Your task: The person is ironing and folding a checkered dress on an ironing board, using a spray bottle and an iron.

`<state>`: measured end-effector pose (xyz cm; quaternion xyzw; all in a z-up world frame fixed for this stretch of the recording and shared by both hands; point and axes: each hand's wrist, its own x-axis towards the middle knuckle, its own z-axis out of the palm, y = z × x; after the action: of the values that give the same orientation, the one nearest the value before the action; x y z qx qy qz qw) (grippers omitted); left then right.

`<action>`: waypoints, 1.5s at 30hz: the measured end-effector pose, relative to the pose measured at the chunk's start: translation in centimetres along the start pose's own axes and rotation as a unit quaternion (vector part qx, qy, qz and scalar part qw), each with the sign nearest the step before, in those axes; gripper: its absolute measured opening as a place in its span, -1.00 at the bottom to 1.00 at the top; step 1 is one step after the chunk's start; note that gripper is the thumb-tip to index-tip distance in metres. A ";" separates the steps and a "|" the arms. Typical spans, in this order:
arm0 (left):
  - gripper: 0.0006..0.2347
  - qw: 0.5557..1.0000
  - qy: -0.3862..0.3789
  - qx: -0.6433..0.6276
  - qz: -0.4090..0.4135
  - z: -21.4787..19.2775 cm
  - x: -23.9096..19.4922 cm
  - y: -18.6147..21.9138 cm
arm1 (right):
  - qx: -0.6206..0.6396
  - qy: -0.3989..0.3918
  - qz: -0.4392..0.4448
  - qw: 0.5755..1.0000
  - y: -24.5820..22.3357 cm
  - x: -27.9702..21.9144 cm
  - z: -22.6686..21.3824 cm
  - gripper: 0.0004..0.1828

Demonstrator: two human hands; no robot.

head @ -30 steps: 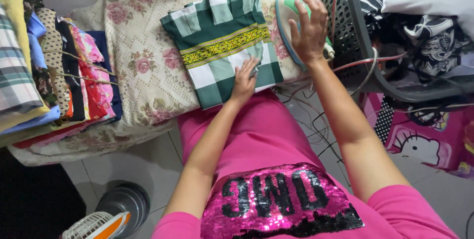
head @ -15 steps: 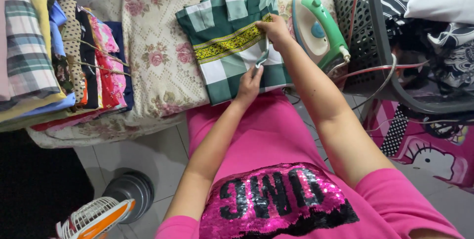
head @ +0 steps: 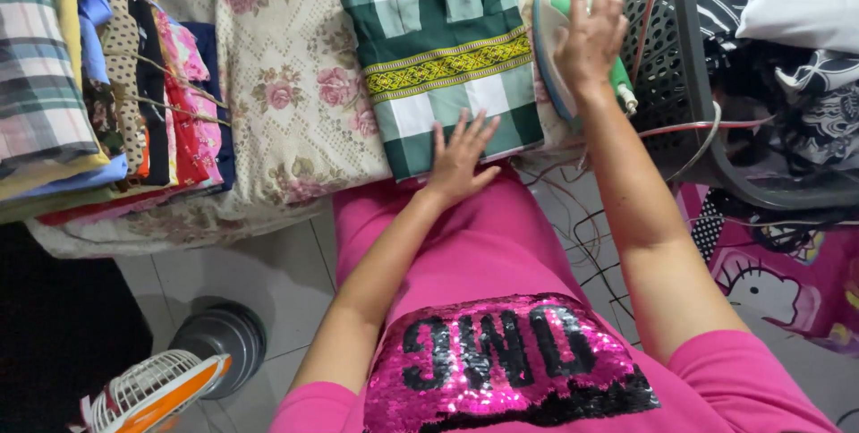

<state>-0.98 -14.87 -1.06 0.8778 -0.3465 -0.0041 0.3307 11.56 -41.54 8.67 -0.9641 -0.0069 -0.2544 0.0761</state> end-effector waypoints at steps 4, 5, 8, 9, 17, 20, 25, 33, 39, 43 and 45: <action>-0.19 0.978 -0.017 0.184 -0.093 -3.9 -5.3 -2.1 | -0.045 -0.164 0.139 0.976 4.2 -0.7 -0.3 -0.35; -0.15 0.972 -0.017 0.208 -0.107 -4.7 -6.9 -2.9 | 0.002 -0.204 0.195 0.959 4.5 -0.5 -0.5 -0.44; -0.21 0.971 0.026 0.205 -0.121 -5.5 -10.2 -4.3 | 0.112 -0.092 0.181 0.973 6.5 -0.8 0.2 -0.50; -0.21 0.971 0.030 0.206 -0.121 -5.8 -10.4 -4.7 | 0.112 -0.090 0.178 0.973 5.9 -0.5 -0.8 -0.50; -0.36 0.986 0.093 0.104 -0.093 -4.6 -11.3 -2.3 | 0.028 -0.225 -0.118 0.967 -3.3 0.6 -6.8 -0.40; -0.51 0.995 0.066 0.069 -0.039 -2.8 -11.3 -0.8 | 0.087 -0.287 -0.262 0.917 -8.0 -0.1 -3.9 -0.34; -0.52 0.995 0.040 -0.056 -0.068 -2.5 -13.9 0.2 | 0.072 -0.255 -0.224 0.938 -10.5 1.4 -0.2 -0.34; -0.91 0.914 0.241 -0.240 -0.221 -6.5 -13.0 -1.8 | 0.037 -0.289 -0.274 0.917 -12.2 -3.5 -4.9 -0.42; -0.77 0.959 0.216 -0.174 -0.061 -7.6 -6.8 -2.1 | 0.085 -0.285 -0.251 0.921 -10.7 -3.4 -4.5 -0.46; -0.20 0.989 -0.052 0.119 -0.073 -4.8 -6.6 -2.9 | 0.051 -0.270 -0.048 0.960 -8.4 2.0 -0.8 -0.48; -0.09 0.978 -0.070 0.189 -0.059 -4.3 -6.4 -3.4 | 0.034 -0.288 0.033 0.956 -7.6 4.9 0.5 -0.47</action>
<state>-2.75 -6.58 -1.11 0.9408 -0.3111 -0.0195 0.1332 15.64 -34.06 11.69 -0.9930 -0.0049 0.0374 0.1118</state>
